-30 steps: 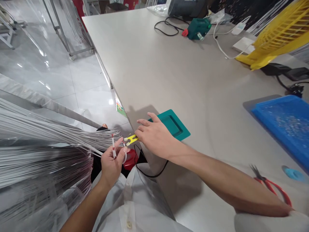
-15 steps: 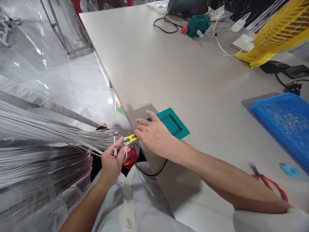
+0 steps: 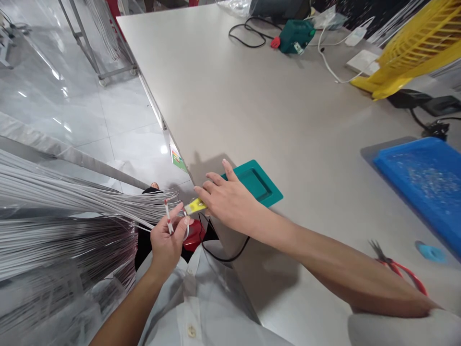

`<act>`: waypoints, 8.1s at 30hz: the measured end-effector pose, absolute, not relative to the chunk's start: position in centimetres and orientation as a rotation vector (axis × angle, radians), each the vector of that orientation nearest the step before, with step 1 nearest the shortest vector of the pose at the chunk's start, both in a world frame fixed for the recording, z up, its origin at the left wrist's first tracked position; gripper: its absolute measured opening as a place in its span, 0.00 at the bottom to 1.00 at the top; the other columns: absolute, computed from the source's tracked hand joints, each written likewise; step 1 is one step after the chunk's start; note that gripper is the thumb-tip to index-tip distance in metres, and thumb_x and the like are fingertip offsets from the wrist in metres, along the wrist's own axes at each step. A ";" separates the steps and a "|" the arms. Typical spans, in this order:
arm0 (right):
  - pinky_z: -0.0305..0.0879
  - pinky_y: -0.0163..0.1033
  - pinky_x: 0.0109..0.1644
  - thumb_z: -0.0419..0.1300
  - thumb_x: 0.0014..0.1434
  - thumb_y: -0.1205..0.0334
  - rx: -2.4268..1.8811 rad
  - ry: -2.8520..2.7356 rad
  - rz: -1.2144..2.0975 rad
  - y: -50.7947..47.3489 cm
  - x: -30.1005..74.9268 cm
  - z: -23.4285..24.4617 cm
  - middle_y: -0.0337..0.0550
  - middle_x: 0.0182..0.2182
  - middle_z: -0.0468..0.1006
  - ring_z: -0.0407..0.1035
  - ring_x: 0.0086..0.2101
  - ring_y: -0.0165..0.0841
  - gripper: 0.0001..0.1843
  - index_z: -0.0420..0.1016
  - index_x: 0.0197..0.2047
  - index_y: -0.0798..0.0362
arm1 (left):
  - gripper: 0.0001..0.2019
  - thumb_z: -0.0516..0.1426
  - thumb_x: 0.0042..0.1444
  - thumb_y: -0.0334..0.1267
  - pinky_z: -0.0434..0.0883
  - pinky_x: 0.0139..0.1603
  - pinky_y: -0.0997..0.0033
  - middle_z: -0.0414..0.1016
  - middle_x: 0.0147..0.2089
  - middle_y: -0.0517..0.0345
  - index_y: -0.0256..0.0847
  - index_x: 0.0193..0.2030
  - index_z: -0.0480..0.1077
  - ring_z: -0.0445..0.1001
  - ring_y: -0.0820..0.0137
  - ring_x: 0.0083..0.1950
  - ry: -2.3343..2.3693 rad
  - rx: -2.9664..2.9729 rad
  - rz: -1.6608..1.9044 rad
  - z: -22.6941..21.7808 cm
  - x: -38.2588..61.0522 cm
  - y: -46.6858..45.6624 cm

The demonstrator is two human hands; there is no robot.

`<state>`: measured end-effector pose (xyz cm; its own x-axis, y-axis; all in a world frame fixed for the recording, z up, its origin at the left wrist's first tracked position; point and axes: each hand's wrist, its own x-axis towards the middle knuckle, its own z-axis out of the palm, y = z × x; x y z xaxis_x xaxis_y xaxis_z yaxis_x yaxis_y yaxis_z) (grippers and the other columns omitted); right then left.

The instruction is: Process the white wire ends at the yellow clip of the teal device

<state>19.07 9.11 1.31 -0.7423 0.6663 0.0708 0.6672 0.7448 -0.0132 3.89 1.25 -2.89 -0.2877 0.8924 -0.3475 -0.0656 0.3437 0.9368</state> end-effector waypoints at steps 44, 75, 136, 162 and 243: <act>0.63 0.32 0.26 0.58 0.53 0.67 -0.967 -1.675 1.081 4.3 16.6 -0.2 0.46 0.34 0.72 0.67 0.30 0.29 0.09 0.74 0.39 0.52 | 0.13 0.64 0.42 0.36 0.68 0.38 0.71 0.76 0.35 0.54 0.36 0.37 0.72 0.72 0.68 0.36 1.458 0.730 1.043 -2.3 1.1 -0.4; 0.64 0.32 0.32 0.49 0.58 0.67 -0.962 -1.988 1.007 3.2 14.7 -2.1 0.41 0.25 0.70 0.65 0.27 0.27 0.13 0.71 0.26 0.54 | 0.07 0.63 0.42 0.38 0.71 0.36 0.72 0.78 0.32 0.55 0.38 0.29 0.76 0.74 0.68 0.35 1.569 0.871 1.169 -0.7 1.5 0.5; 0.66 0.35 0.37 0.61 0.51 0.61 -0.879 -1.387 1.576 4.7 14.8 -0.3 0.40 0.24 0.72 0.67 0.31 0.29 0.08 0.74 0.24 0.54 | 0.09 0.62 0.45 0.39 0.46 0.17 0.80 0.64 0.20 0.64 0.35 0.24 0.70 0.49 0.84 0.17 1.075 0.450 1.115 -1.7 1.5 -0.4; 0.62 0.38 0.44 0.59 0.52 0.64 -1.002 -1.231 1.706 3.7 14.7 -0.6 0.41 0.26 0.73 0.66 0.34 0.31 0.08 0.74 0.23 0.55 | 0.07 0.63 0.43 0.38 0.48 0.16 0.83 0.70 0.22 0.62 0.36 0.25 0.72 0.51 0.86 0.16 1.086 0.320 1.207 -2.7 2.8 -1.1; 0.50 0.61 0.58 0.53 0.46 0.80 -0.989 -2.930 -0.032 9.4 18.4 1.4 0.42 0.18 0.72 0.67 0.35 0.41 0.15 0.71 0.21 0.51 | 0.26 0.61 0.46 0.40 0.65 0.25 0.77 0.78 0.27 0.58 0.37 0.54 0.66 0.71 0.74 0.26 1.435 0.683 1.121 -3.6 3.7 1.1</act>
